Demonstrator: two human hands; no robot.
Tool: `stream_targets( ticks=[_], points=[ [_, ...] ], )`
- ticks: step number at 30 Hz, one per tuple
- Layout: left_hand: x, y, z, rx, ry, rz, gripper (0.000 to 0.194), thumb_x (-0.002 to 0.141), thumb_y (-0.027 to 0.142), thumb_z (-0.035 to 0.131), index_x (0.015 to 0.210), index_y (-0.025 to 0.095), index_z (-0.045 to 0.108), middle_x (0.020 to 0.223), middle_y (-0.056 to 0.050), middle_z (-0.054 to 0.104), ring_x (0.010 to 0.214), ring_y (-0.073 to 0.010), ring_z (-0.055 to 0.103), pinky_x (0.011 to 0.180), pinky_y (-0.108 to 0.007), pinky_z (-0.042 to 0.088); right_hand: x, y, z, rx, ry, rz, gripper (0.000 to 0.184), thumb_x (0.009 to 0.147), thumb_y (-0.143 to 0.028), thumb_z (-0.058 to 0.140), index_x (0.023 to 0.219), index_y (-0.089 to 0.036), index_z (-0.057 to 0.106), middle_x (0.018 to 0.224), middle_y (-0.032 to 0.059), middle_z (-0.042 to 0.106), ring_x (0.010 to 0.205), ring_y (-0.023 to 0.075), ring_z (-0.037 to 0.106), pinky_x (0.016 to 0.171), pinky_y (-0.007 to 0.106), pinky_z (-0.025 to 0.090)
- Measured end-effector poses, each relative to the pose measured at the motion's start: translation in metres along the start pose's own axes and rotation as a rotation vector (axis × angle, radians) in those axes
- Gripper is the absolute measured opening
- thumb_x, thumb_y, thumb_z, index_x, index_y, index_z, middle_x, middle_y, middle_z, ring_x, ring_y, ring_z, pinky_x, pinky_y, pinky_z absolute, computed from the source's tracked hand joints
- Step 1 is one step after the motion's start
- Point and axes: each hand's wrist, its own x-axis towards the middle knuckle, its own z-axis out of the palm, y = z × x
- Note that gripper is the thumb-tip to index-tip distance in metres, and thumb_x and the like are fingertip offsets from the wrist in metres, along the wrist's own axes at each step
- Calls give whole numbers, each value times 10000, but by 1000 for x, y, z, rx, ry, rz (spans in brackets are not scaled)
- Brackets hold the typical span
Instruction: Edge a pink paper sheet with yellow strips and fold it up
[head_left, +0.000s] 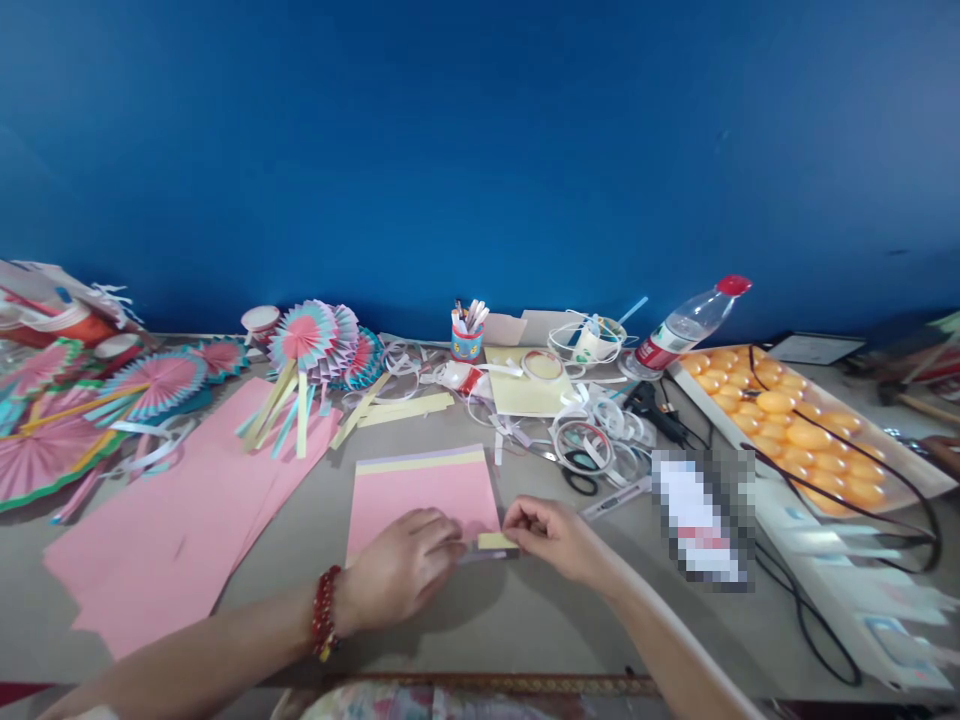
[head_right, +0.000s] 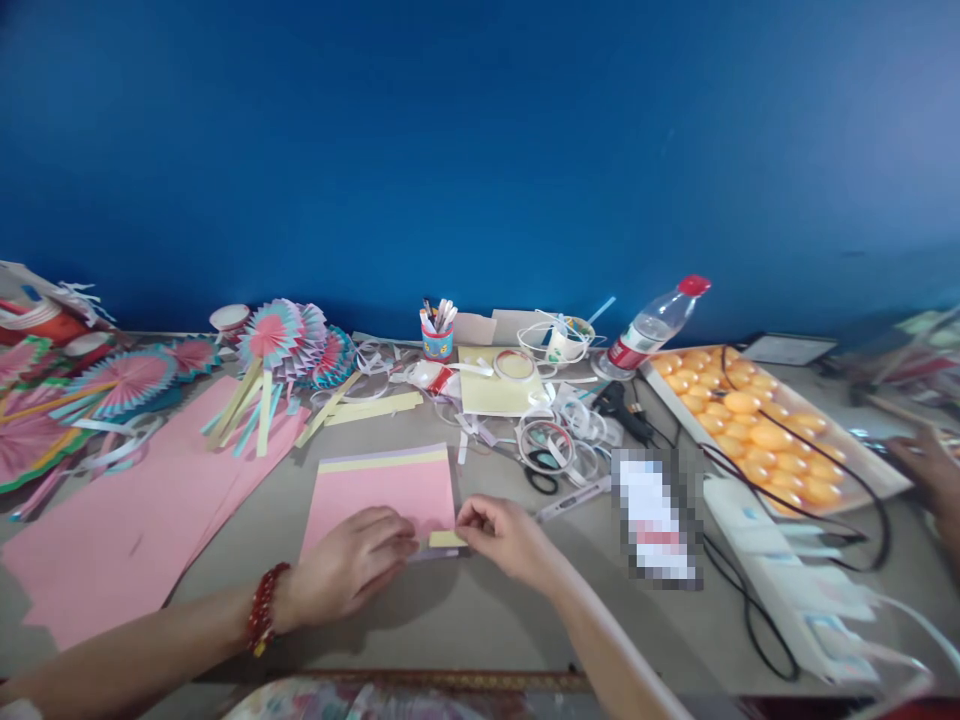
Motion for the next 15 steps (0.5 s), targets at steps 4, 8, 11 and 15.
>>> stream_targets(
  ticks=[4,8,11,15],
  points=[
    [-10,2,18,65,-18,23,251,958,116,465,1173,143,593,1135,-102,644,1012,-237,575,908,-388,491,5,-4,4,46,-47,27,124,830,-303,629,780,-193,658,668,-33,616,624,123,538,567,195,362],
    [-10,0,26,110,-47,10,228,967,132,474,1158,142,598,1134,-99,640,1011,-236,569,913,-395,485,9,-2,8,-25,-27,27,100,804,-275,645,757,-195,681,673,-27,645,657,137,575,603,203,395],
    [-9,-1,26,118,-67,10,230,960,121,477,1154,143,598,1125,-98,636,1001,-233,561,921,-391,476,11,4,10,-41,-4,30,91,803,-258,639,760,-195,688,669,-26,659,652,136,584,605,206,400],
    [-8,0,24,106,-70,-9,231,956,112,471,1148,143,595,1101,-92,633,976,-229,555,914,-385,468,11,10,12,-44,10,32,97,806,-260,634,758,-192,683,659,-25,657,639,136,579,591,208,397]
  ],
)
